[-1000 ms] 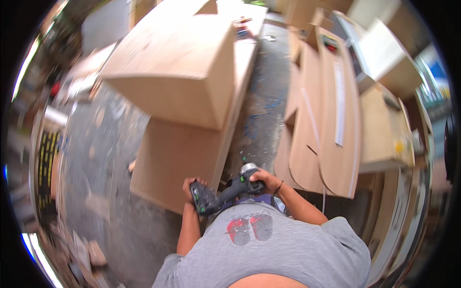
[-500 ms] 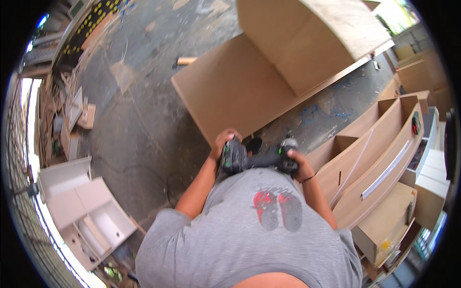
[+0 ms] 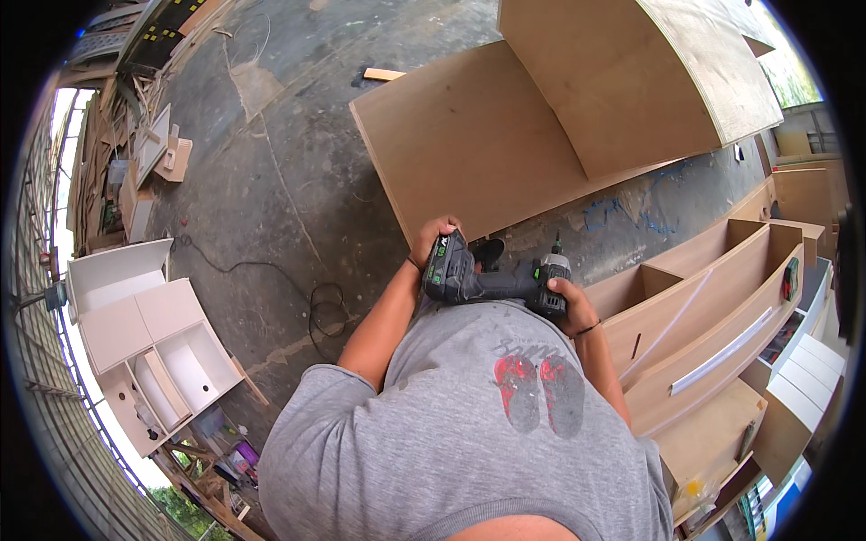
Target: The person installs an LED light strip into a pre-cut channel in a curved wooden shelf, using a power drill to connect wires and pressing the strip into place by hand.
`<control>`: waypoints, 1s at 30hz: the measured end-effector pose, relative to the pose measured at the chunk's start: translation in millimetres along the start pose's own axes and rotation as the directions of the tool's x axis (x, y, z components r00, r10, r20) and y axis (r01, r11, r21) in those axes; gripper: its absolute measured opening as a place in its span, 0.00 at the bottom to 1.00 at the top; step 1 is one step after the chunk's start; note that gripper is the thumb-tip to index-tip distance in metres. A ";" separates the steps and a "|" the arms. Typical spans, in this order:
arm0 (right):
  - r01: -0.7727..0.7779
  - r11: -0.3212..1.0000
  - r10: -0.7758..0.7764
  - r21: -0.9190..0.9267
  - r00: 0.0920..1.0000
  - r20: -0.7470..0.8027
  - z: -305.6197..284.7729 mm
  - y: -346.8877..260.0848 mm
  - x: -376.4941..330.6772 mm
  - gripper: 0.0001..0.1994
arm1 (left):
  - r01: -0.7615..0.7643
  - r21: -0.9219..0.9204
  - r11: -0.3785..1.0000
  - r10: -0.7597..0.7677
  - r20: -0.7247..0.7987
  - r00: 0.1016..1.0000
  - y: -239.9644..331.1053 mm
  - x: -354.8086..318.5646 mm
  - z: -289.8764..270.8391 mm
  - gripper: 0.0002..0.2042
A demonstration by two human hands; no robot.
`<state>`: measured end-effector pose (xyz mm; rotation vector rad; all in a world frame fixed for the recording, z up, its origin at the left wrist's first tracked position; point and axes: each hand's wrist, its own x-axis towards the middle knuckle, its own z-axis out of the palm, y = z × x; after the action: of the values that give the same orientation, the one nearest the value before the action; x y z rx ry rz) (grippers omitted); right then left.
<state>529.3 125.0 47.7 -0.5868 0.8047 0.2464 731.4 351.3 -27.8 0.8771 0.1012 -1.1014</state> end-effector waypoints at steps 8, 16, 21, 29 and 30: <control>-0.166 0.979 0.178 -0.119 0.979 0.097 -7.0 -17.8 3.1 0.25 | -0.150 -0.305 0.941 0.166 0.027 0.986 9.5 28.1 -21.5 0.15; -0.012 0.997 0.021 -0.078 0.993 0.119 -57.7 -35.1 38.6 0.23 | -0.583 -0.066 0.810 0.587 0.066 0.807 101.1 21.0 67.0 0.19; 0.113 0.991 -0.105 0.072 0.989 -0.108 -74.0 -68.4 123.2 0.19 | -0.309 -0.736 0.602 0.450 -0.007 0.893 6.0 -16.9 26.0 0.22; 0.339 0.244 -0.684 -0.909 0.724 0.087 -78.9 -122.9 273.0 0.34 | -0.173 -0.852 0.495 -0.019 -0.210 0.978 -76.9 -47.1 28.2 0.27; 0.337 0.027 -0.738 -0.941 0.641 0.209 -83.6 -121.8 289.0 0.37 | -0.165 -0.841 0.514 -0.014 -0.201 0.980 -83.0 -48.3 23.3 0.29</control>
<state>725.4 -25.8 -162.4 -2.1795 0.6043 -0.2002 633.1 357.7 -36.0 0.0488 0.7107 -0.7207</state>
